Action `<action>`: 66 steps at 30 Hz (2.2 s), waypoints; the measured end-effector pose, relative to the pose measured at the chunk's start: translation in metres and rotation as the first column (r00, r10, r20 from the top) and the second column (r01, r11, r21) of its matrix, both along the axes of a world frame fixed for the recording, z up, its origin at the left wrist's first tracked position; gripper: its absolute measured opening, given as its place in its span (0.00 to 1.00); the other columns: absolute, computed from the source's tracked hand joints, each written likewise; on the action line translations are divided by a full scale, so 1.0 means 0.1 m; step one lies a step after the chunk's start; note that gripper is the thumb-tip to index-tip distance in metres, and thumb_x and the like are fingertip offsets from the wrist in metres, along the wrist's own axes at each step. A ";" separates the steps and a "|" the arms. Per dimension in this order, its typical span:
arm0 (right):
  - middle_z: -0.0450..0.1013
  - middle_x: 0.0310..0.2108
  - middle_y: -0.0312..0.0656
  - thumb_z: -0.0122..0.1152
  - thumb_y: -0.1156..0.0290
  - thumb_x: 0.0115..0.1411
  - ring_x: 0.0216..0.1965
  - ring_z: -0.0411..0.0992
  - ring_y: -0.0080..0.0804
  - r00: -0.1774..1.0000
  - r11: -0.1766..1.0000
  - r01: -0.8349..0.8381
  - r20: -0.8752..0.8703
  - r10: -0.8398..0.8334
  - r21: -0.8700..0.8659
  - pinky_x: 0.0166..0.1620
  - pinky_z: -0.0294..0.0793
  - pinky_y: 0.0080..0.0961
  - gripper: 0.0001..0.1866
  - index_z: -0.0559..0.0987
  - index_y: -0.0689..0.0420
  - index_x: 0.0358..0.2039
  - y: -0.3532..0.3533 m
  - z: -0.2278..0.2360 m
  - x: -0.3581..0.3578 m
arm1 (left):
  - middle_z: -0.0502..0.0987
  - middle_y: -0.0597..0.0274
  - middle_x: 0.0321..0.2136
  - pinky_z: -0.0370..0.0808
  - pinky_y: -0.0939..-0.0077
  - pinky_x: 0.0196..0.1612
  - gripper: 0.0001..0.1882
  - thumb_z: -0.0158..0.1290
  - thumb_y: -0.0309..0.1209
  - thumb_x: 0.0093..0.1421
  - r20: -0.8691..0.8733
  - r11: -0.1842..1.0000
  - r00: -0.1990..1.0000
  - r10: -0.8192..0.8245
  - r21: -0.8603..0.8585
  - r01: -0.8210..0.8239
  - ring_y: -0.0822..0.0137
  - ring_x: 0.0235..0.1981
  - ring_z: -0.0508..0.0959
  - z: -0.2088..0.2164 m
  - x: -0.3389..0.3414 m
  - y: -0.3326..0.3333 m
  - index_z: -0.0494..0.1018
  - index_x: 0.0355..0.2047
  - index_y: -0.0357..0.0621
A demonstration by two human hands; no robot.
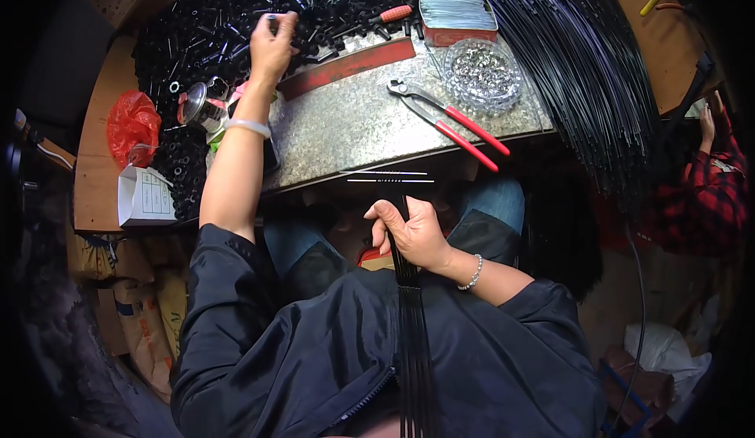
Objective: Assembling plastic components onto bundles of cables at a workbench and securing them with pliers.
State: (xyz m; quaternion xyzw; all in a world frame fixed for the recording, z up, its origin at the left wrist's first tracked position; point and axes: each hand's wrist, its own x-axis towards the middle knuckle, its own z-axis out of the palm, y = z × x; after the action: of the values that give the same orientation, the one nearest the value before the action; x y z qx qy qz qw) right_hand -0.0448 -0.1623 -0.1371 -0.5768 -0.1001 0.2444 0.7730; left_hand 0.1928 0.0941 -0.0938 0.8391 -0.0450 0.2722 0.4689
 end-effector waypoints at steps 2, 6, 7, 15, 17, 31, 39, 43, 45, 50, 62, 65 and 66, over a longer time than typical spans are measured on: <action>0.71 0.16 0.38 0.45 0.58 0.64 0.15 0.68 0.18 1.000 1.000 0.003 0.011 -0.003 0.000 0.20 0.67 0.13 0.19 0.73 0.63 0.32 0.00 0.01 -0.02 | 0.77 0.52 0.35 0.74 0.85 0.19 0.17 0.46 0.42 0.62 -0.031 0.835 0.963 -0.267 -0.506 0.215 0.70 0.24 0.78 0.19 -0.35 -0.12 0.66 0.35 0.37; 0.70 0.16 0.41 0.42 0.61 0.66 0.13 0.66 0.19 0.996 0.997 0.076 0.043 -0.076 -0.013 0.19 0.66 0.14 0.16 0.68 0.63 0.40 -0.01 0.03 -0.07 | 0.76 0.55 0.33 0.72 0.86 0.26 0.14 0.49 0.37 0.61 -0.138 0.710 0.892 -0.430 -0.662 0.240 0.74 0.25 0.76 0.20 -1.17 -0.42 0.69 0.37 0.37; 0.69 0.15 0.42 0.43 0.59 0.65 0.13 0.66 0.20 0.995 0.998 0.066 0.080 -0.064 -0.025 0.18 0.66 0.14 0.17 0.65 0.61 0.41 -0.01 0.05 -0.07 | 0.76 0.56 0.33 0.71 0.87 0.28 0.14 0.49 0.36 0.61 -0.189 0.664 0.851 -0.490 -0.713 0.224 0.75 0.27 0.74 0.17 -1.40 -0.43 0.70 0.38 0.36; 0.70 0.17 0.44 0.45 0.56 0.63 0.13 0.67 0.22 0.997 0.998 -0.010 0.075 0.005 0.066 0.19 0.68 0.13 0.20 0.60 0.60 0.43 0.09 0.05 -0.19 | 0.70 0.57 0.35 0.67 0.85 0.29 0.19 0.51 0.37 0.60 -0.189 0.324 0.702 -0.687 -0.944 0.063 0.74 0.29 0.68 -0.15 -2.41 -0.53 0.67 0.44 0.32; 0.71 0.17 0.44 0.46 0.56 0.63 0.13 0.68 0.22 0.998 0.997 -0.021 0.056 0.017 0.072 0.19 0.68 0.13 0.19 0.60 0.60 0.42 0.11 0.05 -0.23 | 0.72 0.59 0.34 0.67 0.85 0.28 0.19 0.52 0.37 0.59 -0.163 0.297 0.703 -0.693 -0.952 0.072 0.75 0.28 0.68 -0.14 -2.46 -0.54 0.69 0.43 0.32; 0.71 0.17 0.46 0.48 0.56 0.62 0.13 0.69 0.24 0.999 0.987 -0.027 0.025 0.023 0.155 0.18 0.69 0.15 0.16 0.62 0.57 0.35 0.08 0.03 -0.29 | 0.74 0.61 0.31 0.68 0.89 0.26 0.16 0.53 0.37 0.58 -0.116 0.241 0.697 -0.708 -0.967 0.084 0.79 0.26 0.70 -0.18 -2.50 -0.68 0.71 0.39 0.35; 0.72 0.17 0.45 0.47 0.55 0.62 0.13 0.69 0.23 0.999 0.983 -0.030 -0.013 0.033 0.181 0.18 0.69 0.14 0.17 0.63 0.58 0.36 0.08 0.05 -0.27 | 0.76 0.57 0.32 0.68 0.90 0.24 0.16 0.52 0.34 0.60 -0.184 0.317 0.701 -0.689 -0.946 0.064 0.79 0.23 0.72 -0.16 -2.44 -0.81 0.71 0.42 0.34; 0.72 0.17 0.45 0.47 0.55 0.62 0.13 0.69 0.23 0.999 0.983 -0.037 -0.003 0.038 0.182 0.18 0.69 0.14 0.17 0.63 0.58 0.36 0.08 0.08 -0.25 | 0.76 0.55 0.33 0.69 0.89 0.25 0.21 0.50 0.33 0.60 -0.163 0.310 0.714 -0.681 -0.947 0.080 0.78 0.25 0.72 -0.11 -2.43 -0.85 0.65 0.50 0.33; 0.72 0.17 0.45 0.47 0.55 0.62 0.13 0.69 0.23 0.999 0.983 -0.041 -0.004 0.043 0.177 0.18 0.68 0.14 0.17 0.63 0.58 0.36 0.07 0.05 -0.25 | 0.76 0.54 0.34 0.70 0.89 0.27 0.25 0.50 0.32 0.61 -0.115 0.265 0.705 -0.700 -0.958 0.107 0.77 0.26 0.73 -0.13 -2.41 -0.84 0.59 0.56 0.34; 0.72 0.17 0.45 0.47 0.55 0.62 0.13 0.69 0.23 0.998 0.982 -0.056 -0.002 0.057 0.180 0.18 0.68 0.14 0.17 0.63 0.57 0.37 0.06 0.02 -0.23 | 0.75 0.51 0.37 0.72 0.91 0.26 0.17 0.48 0.32 0.62 -0.179 0.297 0.721 -0.670 -0.954 0.039 0.79 0.24 0.72 -0.13 -2.41 -0.88 0.66 0.48 0.34; 0.71 0.17 0.46 0.46 0.56 0.63 0.13 0.69 0.25 0.997 0.983 -0.068 -0.007 0.070 0.168 0.18 0.69 0.15 0.16 0.63 0.57 0.36 0.06 0.01 -0.22 | 0.74 0.65 0.25 0.64 0.90 0.21 0.13 0.56 0.32 0.56 -0.211 0.304 0.730 -0.650 -0.953 -0.005 0.81 0.21 0.68 -0.17 -2.41 -0.90 0.74 0.36 0.34; 0.71 0.17 0.46 0.46 0.57 0.63 0.13 0.69 0.24 0.997 0.982 -0.061 -0.030 0.067 0.180 0.18 0.69 0.15 0.16 0.63 0.58 0.37 0.07 0.01 -0.22 | 0.74 0.65 0.25 0.63 0.89 0.20 0.13 0.56 0.32 0.56 -0.196 0.297 0.730 -0.655 -0.955 0.010 0.80 0.21 0.68 -0.17 -2.42 -0.91 0.75 0.36 0.33; 0.71 0.17 0.46 0.46 0.57 0.63 0.13 0.69 0.24 0.997 0.983 -0.061 -0.029 0.067 0.170 0.18 0.69 0.15 0.16 0.64 0.59 0.38 0.06 0.02 -0.22 | 0.74 0.64 0.25 0.63 0.89 0.20 0.13 0.57 0.31 0.56 -0.167 0.274 0.727 -0.666 -0.961 0.030 0.80 0.21 0.68 -0.17 -2.42 -0.91 0.75 0.36 0.32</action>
State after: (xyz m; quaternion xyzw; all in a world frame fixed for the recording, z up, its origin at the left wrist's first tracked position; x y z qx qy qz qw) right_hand -0.0668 -0.1560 -0.1353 -0.5012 -0.1258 0.2698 0.8125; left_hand -0.0497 0.0026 -0.1108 0.4323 0.0558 -0.1220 0.8917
